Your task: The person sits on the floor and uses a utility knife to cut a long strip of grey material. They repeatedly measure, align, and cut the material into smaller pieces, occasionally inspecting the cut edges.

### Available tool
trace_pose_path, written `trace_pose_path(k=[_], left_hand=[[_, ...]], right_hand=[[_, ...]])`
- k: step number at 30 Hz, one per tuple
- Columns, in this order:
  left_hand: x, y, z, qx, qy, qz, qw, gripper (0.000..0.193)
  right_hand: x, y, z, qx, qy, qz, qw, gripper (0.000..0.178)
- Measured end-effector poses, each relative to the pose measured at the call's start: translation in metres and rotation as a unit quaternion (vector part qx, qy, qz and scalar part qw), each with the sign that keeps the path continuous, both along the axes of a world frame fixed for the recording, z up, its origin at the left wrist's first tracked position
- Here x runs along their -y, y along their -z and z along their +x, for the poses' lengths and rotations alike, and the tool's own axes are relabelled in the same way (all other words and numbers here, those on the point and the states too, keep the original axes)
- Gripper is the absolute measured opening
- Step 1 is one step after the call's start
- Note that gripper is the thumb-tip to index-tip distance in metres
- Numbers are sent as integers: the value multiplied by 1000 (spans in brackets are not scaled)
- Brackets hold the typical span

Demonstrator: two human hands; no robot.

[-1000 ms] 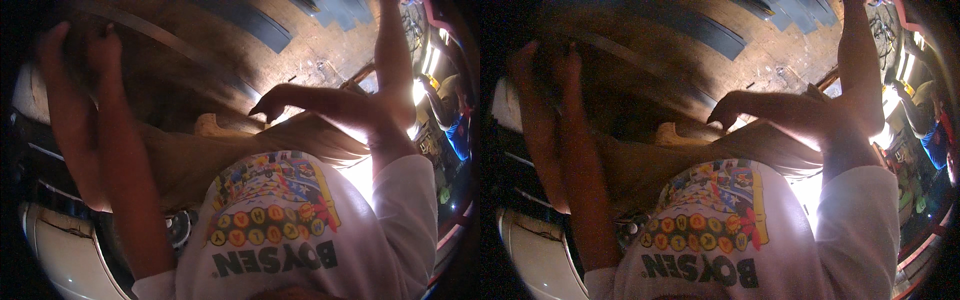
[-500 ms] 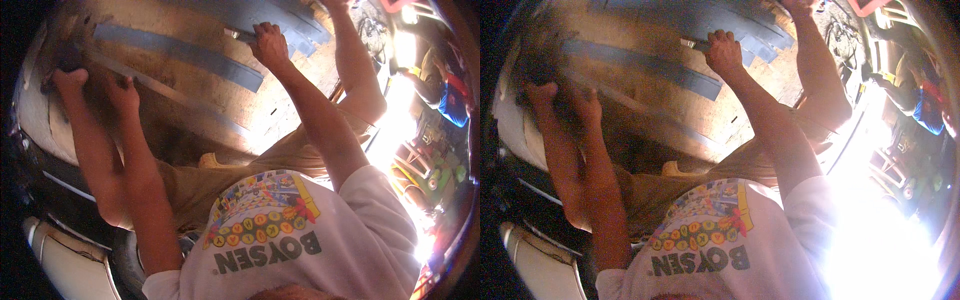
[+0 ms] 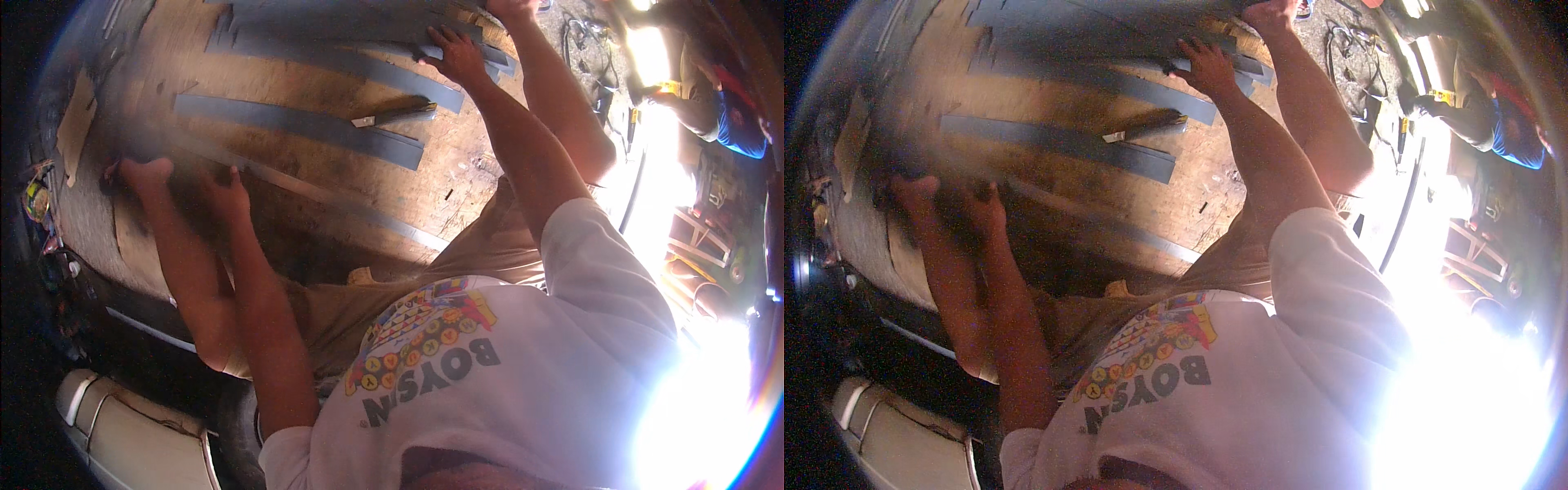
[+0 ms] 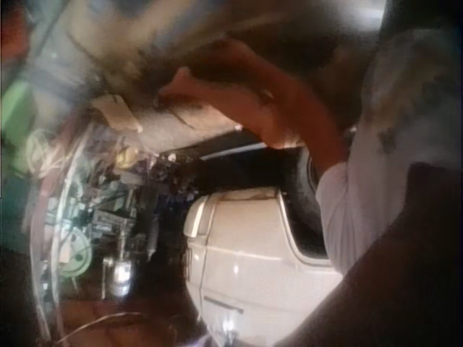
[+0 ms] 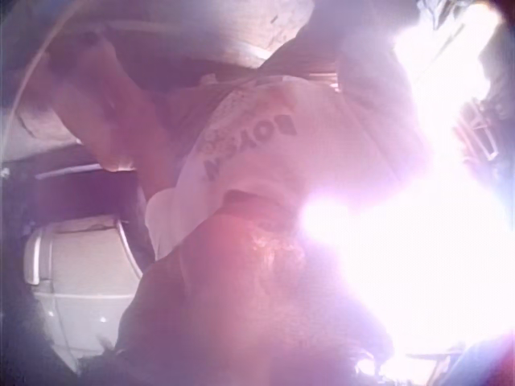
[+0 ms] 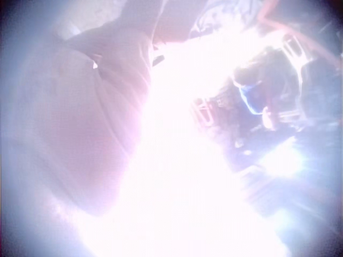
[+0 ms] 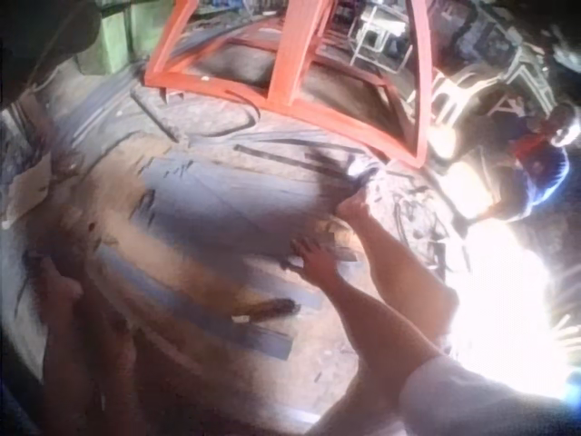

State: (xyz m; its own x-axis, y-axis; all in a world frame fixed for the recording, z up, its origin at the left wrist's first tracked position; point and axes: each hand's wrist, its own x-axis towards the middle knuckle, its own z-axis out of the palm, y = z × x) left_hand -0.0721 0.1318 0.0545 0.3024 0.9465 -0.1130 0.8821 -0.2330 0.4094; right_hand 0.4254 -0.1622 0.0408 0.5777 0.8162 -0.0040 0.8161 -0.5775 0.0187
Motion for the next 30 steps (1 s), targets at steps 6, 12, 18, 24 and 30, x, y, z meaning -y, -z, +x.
trace_pose_path(k=[6,12,18,24,30], left_hand=[[2,0,-16,-126,-38,-9,991,84],[11,-14,1,-52,-55,-45,996,86],[11,3,13,-41,-32,-63,997,83],[22,-27,40,-107,12,-18,994,82],[35,-24,41,-69,55,36,995,82]], right_hand=[[-30,-15,22,-84,-12,-38,996,60],[-20,-22,46,-89,-11,12,996,42],[-39,-13,71,-16,-36,-97,995,43],[-224,-42,-102,-193,-165,-2,967,40],[-359,14,-148,-132,-322,-1,938,28]])
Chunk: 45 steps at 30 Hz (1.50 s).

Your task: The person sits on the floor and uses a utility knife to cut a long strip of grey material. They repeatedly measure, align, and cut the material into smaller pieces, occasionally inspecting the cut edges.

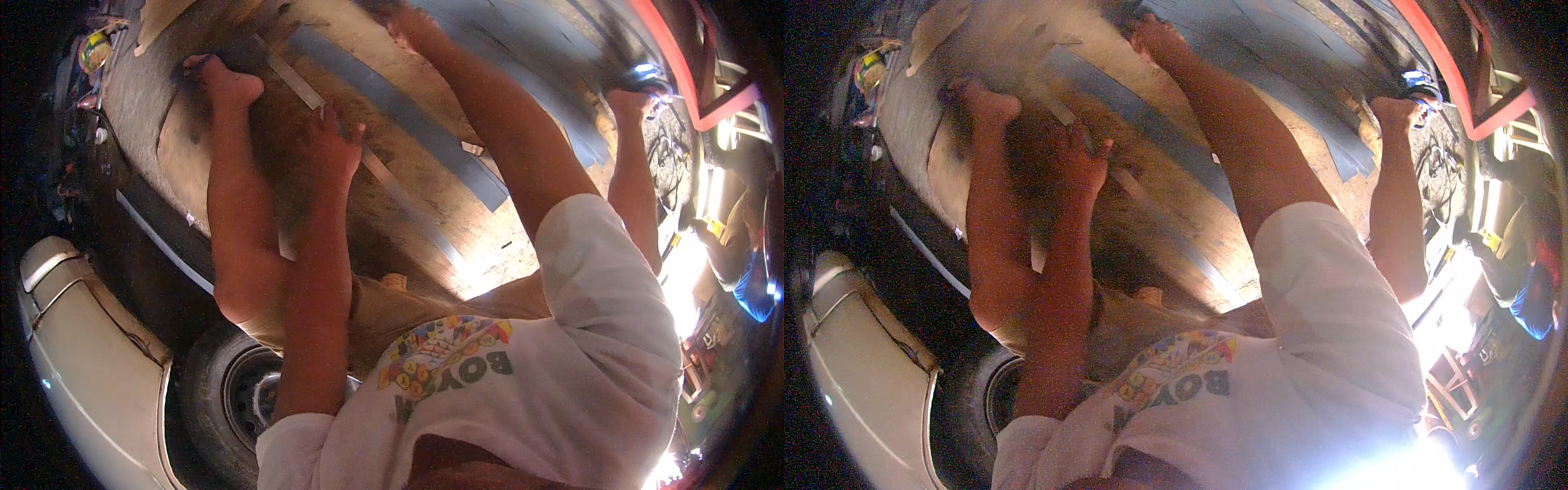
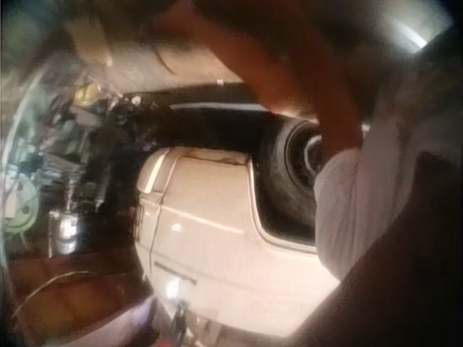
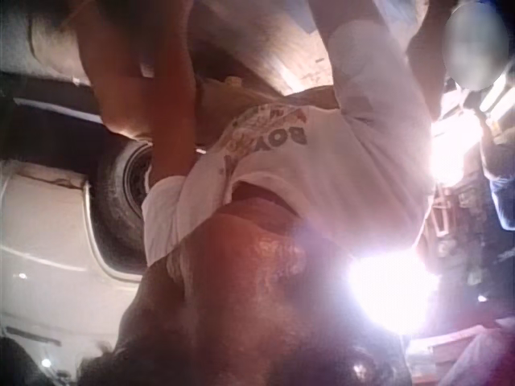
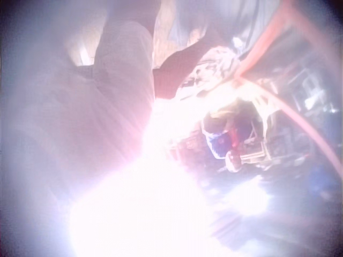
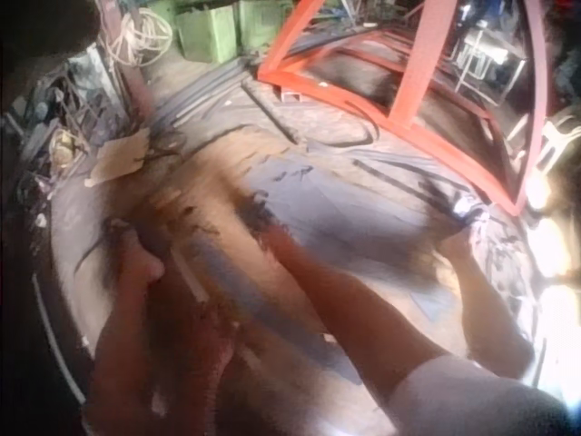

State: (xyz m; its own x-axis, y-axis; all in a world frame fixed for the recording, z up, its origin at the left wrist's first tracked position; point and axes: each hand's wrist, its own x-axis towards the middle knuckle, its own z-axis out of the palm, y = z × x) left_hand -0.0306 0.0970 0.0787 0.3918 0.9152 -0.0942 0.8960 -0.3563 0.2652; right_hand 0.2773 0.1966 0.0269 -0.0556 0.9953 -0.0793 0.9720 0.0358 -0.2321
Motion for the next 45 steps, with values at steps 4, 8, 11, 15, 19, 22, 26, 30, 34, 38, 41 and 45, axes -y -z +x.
trace_pose_path(k=[4,8,11,15,19,22,26,30,34,38,41,45], left_hand=[[-8,14,-4,23,-17,24,999,82],[-8,20,3,55,-17,24,998,81],[-6,26,4,40,-26,14,999,82],[-13,35,6,68,0,30,997,83],[-4,37,7,24,12,42,999,83],[3,19,23,26,35,3,999,85],[6,24,9,82,55,-7,995,85],[20,33,34,57,104,2,993,84],[26,31,33,87,114,-9,990,81],[21,33,19,182,97,-45,978,76],[33,21,21,87,136,-26,987,68],[77,13,41,60,364,9,929,54]], right_hand=[[-27,34,8,-34,0,-21,999,28],[-36,57,25,-59,-1,-14,998,28],[-32,63,39,-74,4,7,997,27],[-24,49,51,-106,-8,86,991,26],[-4,5,34,-166,-36,214,962,22],[37,-18,30,-202,13,242,949,20],[211,-89,-13,-190,73,136,970,27],[340,-36,-15,8,117,46,992,29],[359,-13,-11,114,127,39,985,32],[356,3,-2,88,102,39,990,37],[359,12,15,74,91,105,988,35],[346,3,63,106,185,94,972,25]])
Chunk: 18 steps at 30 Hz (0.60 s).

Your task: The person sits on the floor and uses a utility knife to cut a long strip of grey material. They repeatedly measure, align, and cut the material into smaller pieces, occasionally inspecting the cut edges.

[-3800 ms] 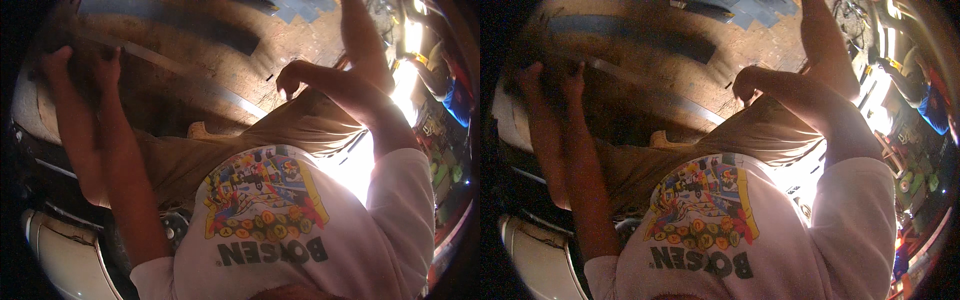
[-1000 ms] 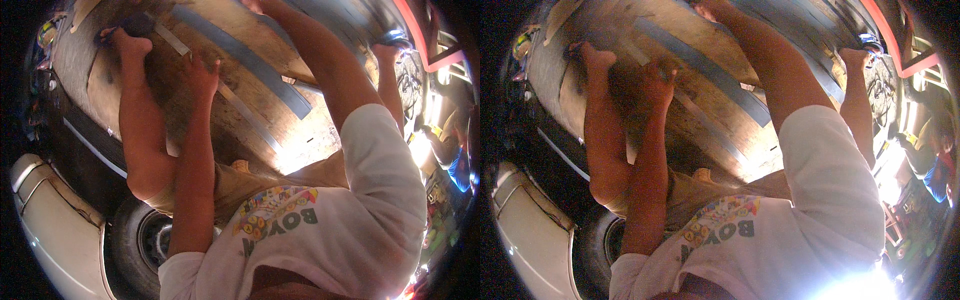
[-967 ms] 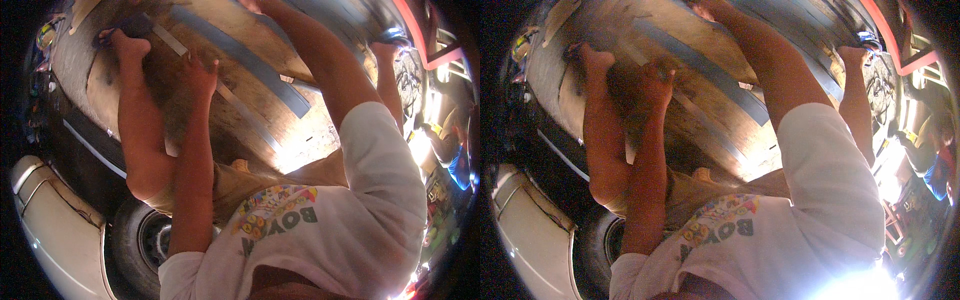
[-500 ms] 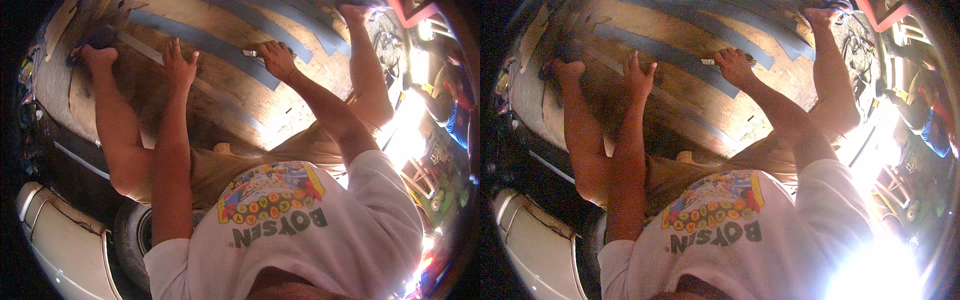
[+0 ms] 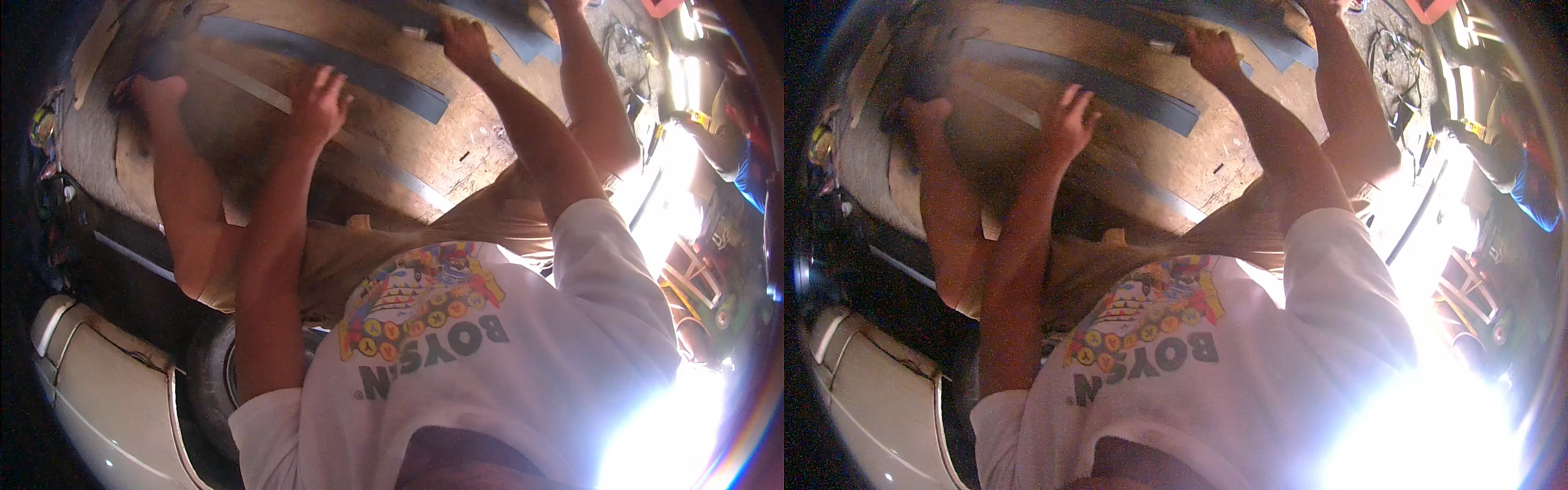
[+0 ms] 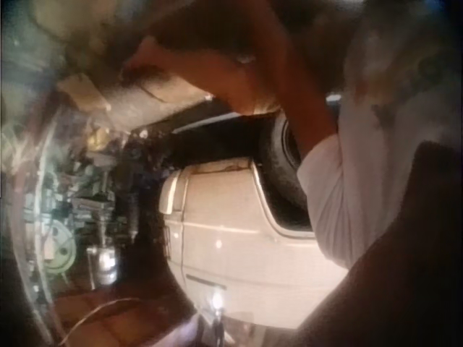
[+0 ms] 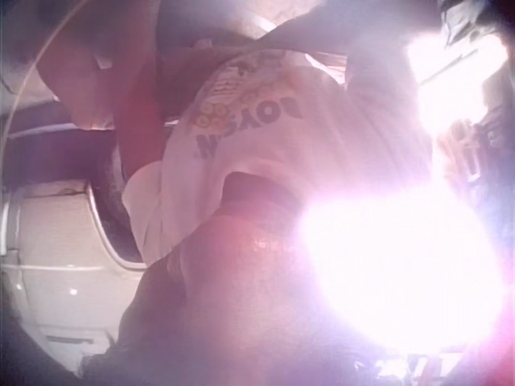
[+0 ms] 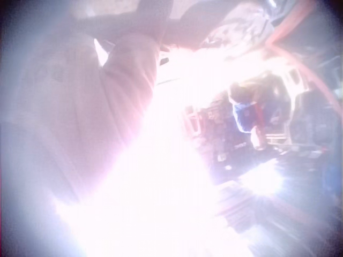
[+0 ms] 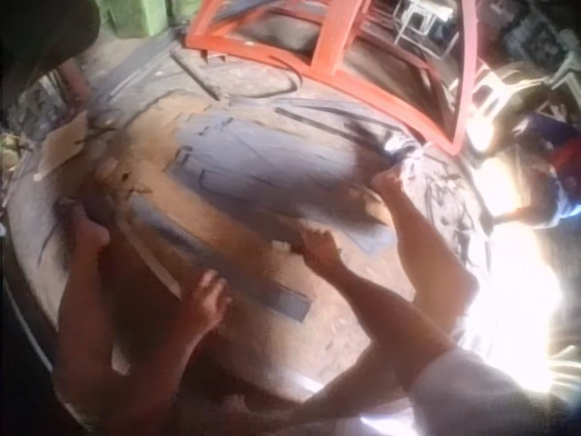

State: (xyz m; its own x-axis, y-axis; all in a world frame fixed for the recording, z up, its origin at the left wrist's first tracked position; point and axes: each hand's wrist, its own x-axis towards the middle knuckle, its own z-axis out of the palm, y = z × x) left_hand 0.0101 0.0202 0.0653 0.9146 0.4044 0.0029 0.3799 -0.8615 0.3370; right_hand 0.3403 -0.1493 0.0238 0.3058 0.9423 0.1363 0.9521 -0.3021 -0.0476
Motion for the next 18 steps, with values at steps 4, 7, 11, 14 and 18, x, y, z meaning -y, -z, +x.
trace_pose_path(k=[4,7,11,14,18], left_hand=[[52,2,34,13,147,45,988,49],[64,7,51,36,179,90,979,47],[65,34,62,61,218,106,968,38],[65,35,64,15,241,108,964,28],[62,32,62,1,248,112,962,24]], right_hand=[[-4,-49,27,18,51,147,988,18],[0,-78,30,-5,76,184,980,19],[13,-85,38,23,75,211,974,20],[22,-81,46,48,65,237,968,21],[26,-81,52,41,5,280,959,22]])
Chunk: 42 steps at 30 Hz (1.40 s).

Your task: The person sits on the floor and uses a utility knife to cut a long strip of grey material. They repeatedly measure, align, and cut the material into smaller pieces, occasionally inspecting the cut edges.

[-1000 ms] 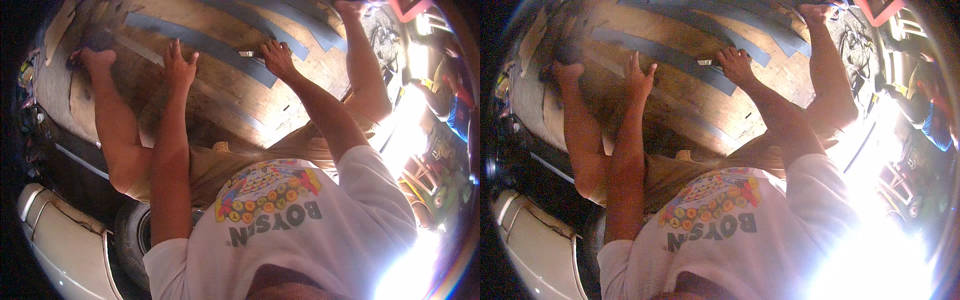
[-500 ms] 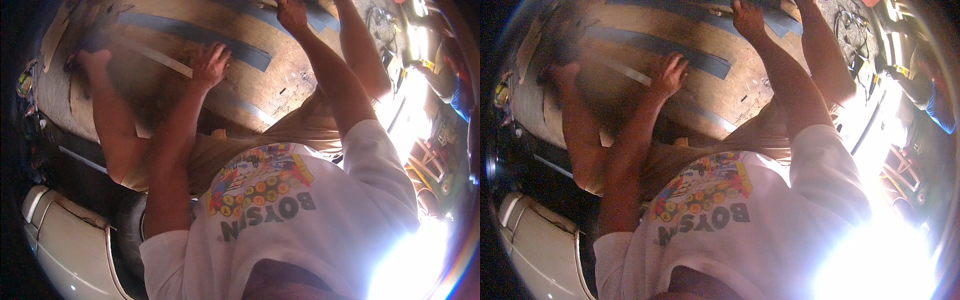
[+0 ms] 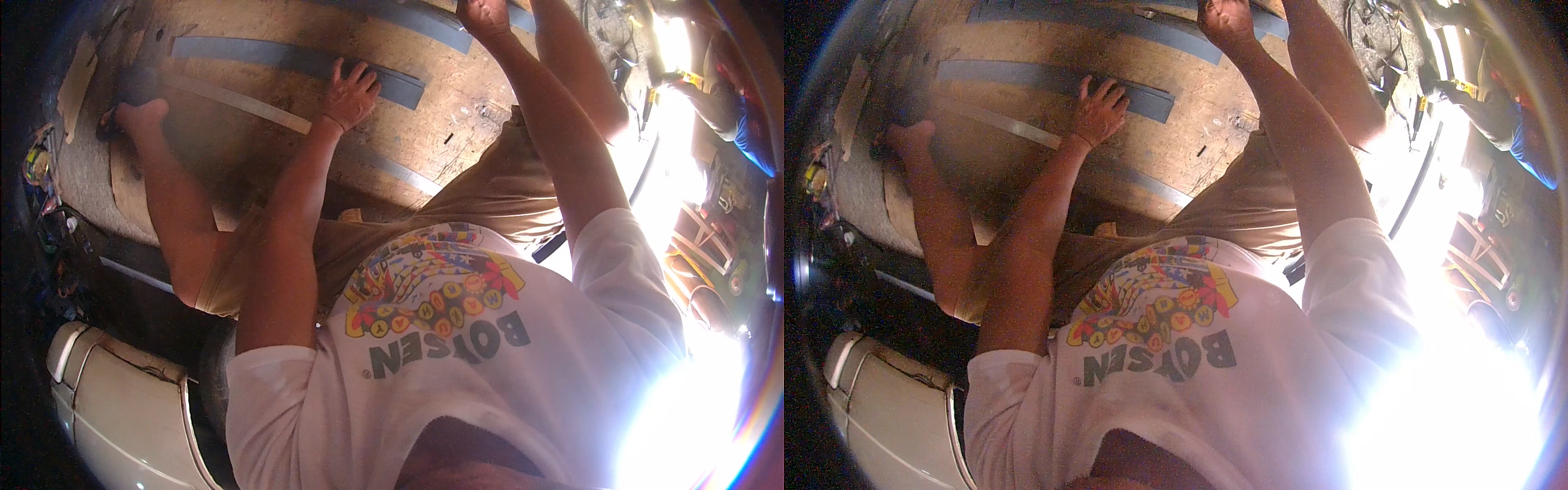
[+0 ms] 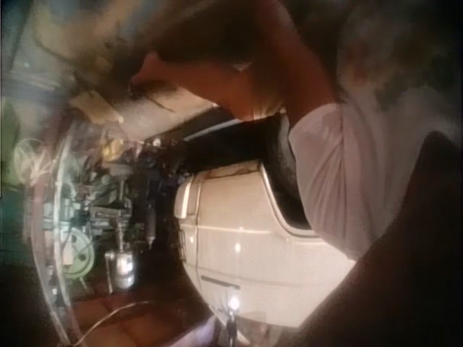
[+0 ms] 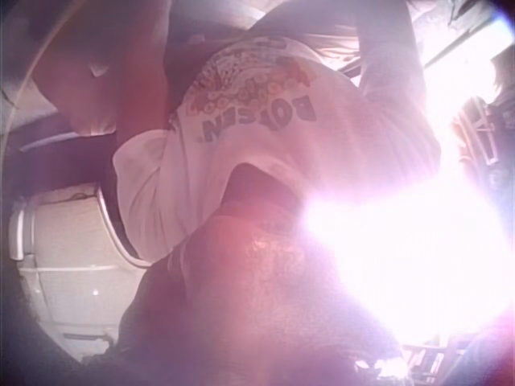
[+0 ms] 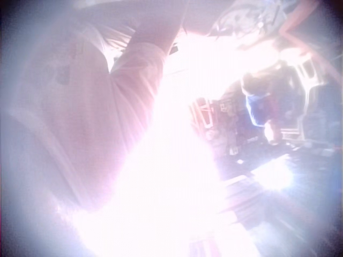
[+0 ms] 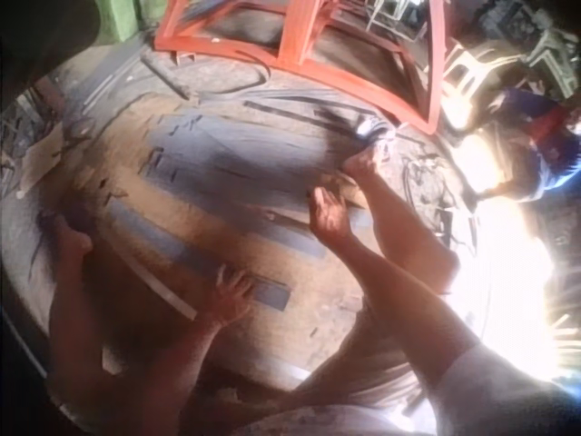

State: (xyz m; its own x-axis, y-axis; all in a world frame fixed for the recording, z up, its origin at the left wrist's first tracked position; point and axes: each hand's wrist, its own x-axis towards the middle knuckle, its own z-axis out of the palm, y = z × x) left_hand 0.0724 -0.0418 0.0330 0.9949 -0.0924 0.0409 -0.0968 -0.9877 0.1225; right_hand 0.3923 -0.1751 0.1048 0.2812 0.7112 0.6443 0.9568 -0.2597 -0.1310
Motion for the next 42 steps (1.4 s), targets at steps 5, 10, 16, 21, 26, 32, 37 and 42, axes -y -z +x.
trace_pose_path(k=[5,10,16,21,26,32,37,42], left_hand=[[-3,-7,2,-4,4,-1,1000,24],[-3,-4,-5,16,-46,-10,999,45],[7,-4,-6,24,-475,-136,869,99],[2,-11,-7,-15,-495,-78,865,124],[-10,-4,-8,-17,-481,-210,851,126],[-13,24,-8,-15,-460,-227,858,120],[-8,-8,0,-104,-494,-170,847,119],[-11,-17,-1,-102,-493,-172,846,119]], right_hand=[[0,2,-3,-151,10,-90,984,26],[-4,7,-25,-333,-9,-80,939,31],[-52,53,-104,-414,-83,-32,906,33],[-114,77,-159,-239,-82,-287,924,26],[-149,79,-180,-293,-133,-225,920,25],[-173,66,-192,-315,-105,-246,911,21],[-172,76,-182,-280,-117,-294,906,28],[-163,88,-178,-214,-180,-266,923,33]])
